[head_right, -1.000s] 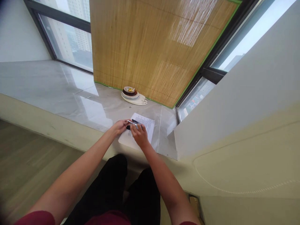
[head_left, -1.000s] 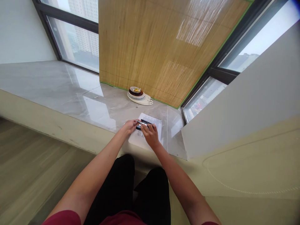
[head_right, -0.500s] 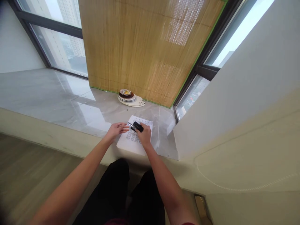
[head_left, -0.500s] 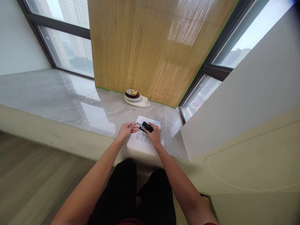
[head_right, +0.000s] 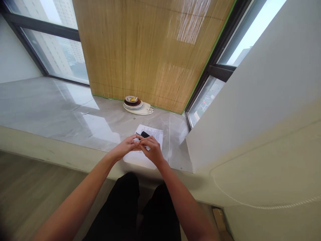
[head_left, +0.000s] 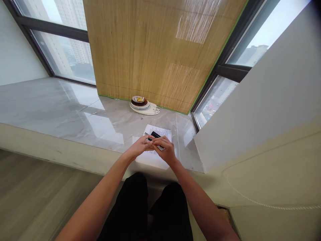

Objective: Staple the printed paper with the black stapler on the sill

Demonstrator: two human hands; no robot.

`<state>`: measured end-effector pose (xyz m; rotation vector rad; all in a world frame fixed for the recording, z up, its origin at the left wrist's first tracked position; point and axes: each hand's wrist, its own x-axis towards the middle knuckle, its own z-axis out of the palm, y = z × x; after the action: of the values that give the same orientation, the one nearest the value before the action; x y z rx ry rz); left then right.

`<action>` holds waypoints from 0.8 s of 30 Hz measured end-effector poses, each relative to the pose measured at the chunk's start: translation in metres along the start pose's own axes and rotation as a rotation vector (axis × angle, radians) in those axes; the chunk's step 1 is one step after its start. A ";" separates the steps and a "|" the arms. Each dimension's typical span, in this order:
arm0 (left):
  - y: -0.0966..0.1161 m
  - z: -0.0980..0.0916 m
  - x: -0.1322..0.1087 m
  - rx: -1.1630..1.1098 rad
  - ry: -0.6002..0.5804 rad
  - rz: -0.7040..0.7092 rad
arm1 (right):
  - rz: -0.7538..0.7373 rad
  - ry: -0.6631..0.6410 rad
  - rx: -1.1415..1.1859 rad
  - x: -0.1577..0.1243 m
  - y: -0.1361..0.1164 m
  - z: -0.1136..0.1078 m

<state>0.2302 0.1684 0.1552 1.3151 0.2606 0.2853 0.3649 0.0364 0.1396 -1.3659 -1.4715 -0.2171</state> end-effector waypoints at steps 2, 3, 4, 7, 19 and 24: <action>-0.006 -0.010 0.008 0.097 0.242 0.092 | 0.083 0.067 -0.004 0.003 0.009 -0.009; -0.011 -0.019 0.014 0.164 0.399 0.148 | 0.157 0.129 -0.016 0.005 0.016 -0.014; -0.017 -0.028 0.019 0.256 0.559 0.198 | 0.242 0.193 -0.033 0.007 0.026 -0.019; -0.038 -0.057 0.035 0.500 0.747 0.199 | 0.480 0.289 -0.111 0.009 0.064 -0.028; -0.044 -0.073 0.013 0.444 0.888 0.430 | 0.623 0.195 -0.336 -0.013 0.120 -0.027; -0.085 -0.133 -0.111 0.597 1.584 0.429 | 0.655 0.101 -0.314 -0.012 0.121 -0.023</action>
<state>0.0851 0.2312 0.0447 1.4422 1.4732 1.7086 0.4720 0.0520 0.0799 -1.9844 -0.8643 -0.0917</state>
